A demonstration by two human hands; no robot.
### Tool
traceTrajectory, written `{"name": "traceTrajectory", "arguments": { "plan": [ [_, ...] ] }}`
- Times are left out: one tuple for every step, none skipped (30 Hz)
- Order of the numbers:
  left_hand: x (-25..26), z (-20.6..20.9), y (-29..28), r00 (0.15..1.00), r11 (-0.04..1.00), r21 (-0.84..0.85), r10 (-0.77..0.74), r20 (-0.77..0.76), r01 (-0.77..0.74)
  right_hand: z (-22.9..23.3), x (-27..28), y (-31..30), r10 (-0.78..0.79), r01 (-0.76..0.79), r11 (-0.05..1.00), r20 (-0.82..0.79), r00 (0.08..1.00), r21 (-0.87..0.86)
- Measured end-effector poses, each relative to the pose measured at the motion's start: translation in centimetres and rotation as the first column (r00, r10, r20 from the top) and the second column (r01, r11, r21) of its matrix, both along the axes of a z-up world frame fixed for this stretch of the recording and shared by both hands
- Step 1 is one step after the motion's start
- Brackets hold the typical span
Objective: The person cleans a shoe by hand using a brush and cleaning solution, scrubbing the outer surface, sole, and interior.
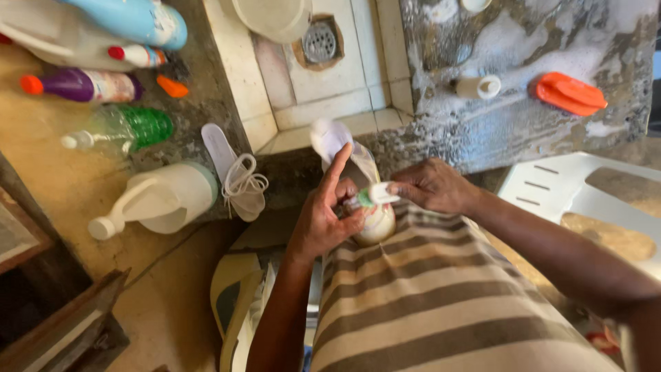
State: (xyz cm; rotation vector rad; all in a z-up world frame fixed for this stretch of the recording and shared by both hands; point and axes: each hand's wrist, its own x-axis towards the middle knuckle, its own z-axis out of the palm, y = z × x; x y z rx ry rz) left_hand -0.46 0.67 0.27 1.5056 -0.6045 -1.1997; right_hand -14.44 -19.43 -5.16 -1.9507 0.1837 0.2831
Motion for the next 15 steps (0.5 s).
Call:
{"name": "traceTrajectory", "arguments": {
  "plan": [
    [0.3,-0.2,0.0,0.999,1.0,-0.008,-0.021,0.026,0.022,0.2,-0.3,-0.2,0.005,-0.01,0.999,-0.136,0.991,-0.033],
    [0.5,-0.3,-0.1,0.998,0.999,-0.017,-0.043,0.052,0.043,0.3,-0.2,0.2,-0.005,0.004,1.0,-0.03,1.0,-0.028],
    [0.7,-0.4,-0.5,0.993,0.998,-0.013,-0.068,0.099,0.069,0.1,0.6,0.9,-0.01,0.012,1.0,0.086,0.996,-0.026],
    [0.8,-0.4,-0.9,0.985,0.995,-0.008,-0.093,0.146,0.095,0.0,1.0,1.3,-0.014,0.019,1.0,0.201,0.979,-0.024],
    [0.6,-0.3,-0.8,0.976,0.995,0.007,-0.101,0.194,0.102,0.0,0.8,1.6,-0.006,0.009,1.0,0.16,0.987,-0.018],
    [0.3,0.1,-0.3,0.987,0.996,-0.03,-0.075,0.141,0.08,0.0,0.4,1.9,0.002,-0.001,1.0,0.118,0.993,-0.011],
    [0.3,0.1,-0.4,0.994,0.994,-0.089,-0.051,0.1,0.06,-0.6,0.7,1.2,0.009,-0.007,1.0,0.089,0.996,-0.028],
    [0.7,-0.3,-0.6,0.998,0.988,-0.147,-0.031,0.057,0.039,-1.3,0.9,0.1,-0.027,0.032,0.998,0.089,0.996,-0.056],
    [0.9,-0.6,-0.4,1.0,0.988,-0.15,-0.024,-0.019,0.021,-1.6,0.2,-0.3,-0.053,0.057,0.997,0.068,0.996,-0.055],
    [1.5,-1.3,-0.2,0.995,0.988,-0.153,-0.016,-0.094,0.001,-2.0,-0.2,-0.5,-0.079,0.081,0.995,0.047,0.996,-0.055],
    [1.6,-1.7,0.4,0.983,0.987,-0.159,-0.021,-0.182,-0.008,-2.3,-0.4,-0.4,-0.103,0.099,0.993,-0.064,0.993,-0.07],
    [0.9,-1.7,1.2,0.989,0.987,-0.158,0.001,-0.15,-0.025,-2.5,-0.1,-0.9,-0.127,0.113,0.99,-0.174,0.977,-0.088],
    [1.0,-2.0,1.1,0.996,0.983,-0.18,0.017,-0.088,-0.032,-3.1,1.5,-2.1,-0.159,0.131,0.983,-0.249,0.955,-0.125],
    [1.1,-2.1,0.9,0.999,0.979,-0.202,0.034,-0.026,-0.039,-3.2,2.9,-2.7,-0.174,0.153,0.967,-0.092,0.98,-0.205],
    [1.2,-2.2,0.9,0.998,0.977,-0.202,0.058,-0.02,-0.061,-3.5,4.7,-3.3,-0.147,0.163,0.948,0.077,0.986,-0.273]
  ]
}}
